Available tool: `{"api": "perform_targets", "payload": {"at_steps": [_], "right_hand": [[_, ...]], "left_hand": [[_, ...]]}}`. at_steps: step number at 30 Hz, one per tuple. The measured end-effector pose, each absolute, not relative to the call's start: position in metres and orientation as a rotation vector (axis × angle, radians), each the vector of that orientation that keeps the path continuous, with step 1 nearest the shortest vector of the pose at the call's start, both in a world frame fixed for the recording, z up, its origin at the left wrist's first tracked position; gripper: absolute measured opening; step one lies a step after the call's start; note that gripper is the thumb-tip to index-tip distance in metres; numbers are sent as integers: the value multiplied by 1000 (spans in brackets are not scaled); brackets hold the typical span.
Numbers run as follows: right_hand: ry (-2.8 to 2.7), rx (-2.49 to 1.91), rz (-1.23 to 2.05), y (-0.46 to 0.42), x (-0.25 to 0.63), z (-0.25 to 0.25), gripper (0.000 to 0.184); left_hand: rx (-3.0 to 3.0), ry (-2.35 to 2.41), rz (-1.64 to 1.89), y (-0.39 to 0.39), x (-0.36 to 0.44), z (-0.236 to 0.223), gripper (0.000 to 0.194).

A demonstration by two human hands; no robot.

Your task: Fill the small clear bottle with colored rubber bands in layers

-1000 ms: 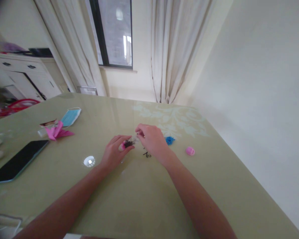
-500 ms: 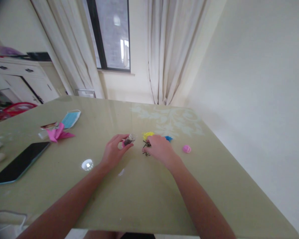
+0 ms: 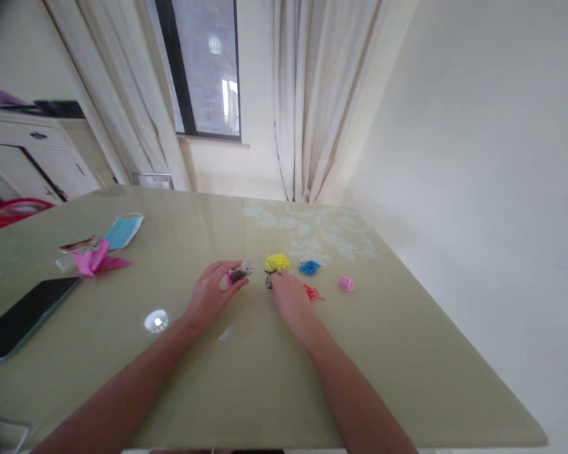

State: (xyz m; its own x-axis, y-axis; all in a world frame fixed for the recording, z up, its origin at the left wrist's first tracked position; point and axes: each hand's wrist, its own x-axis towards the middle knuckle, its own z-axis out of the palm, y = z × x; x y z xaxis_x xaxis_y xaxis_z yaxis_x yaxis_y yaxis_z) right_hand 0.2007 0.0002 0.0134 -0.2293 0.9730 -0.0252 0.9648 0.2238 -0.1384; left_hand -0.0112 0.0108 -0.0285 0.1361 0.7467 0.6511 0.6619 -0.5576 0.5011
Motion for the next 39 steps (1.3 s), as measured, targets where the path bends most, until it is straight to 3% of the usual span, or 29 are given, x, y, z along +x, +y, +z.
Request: {"api": "perform_targets", "payload": {"at_steps": [6,11,16,39], "right_hand": [[-2357,-1816,209,6,209,12,24],[-1880,-1340,548,7,227,17,16],[-1746,-1094,597,2,222,18,13],[-1847,-1155,355,-8,206,11,16]], "left_hand": [[2359,1431,1421,12,-12,-31,32],[2526,1440,1404,13,-14,-32,30],[2671,1358,1424,9,-11,-30,30],[2665,1334,1453,6,-10,-29,29]]}}
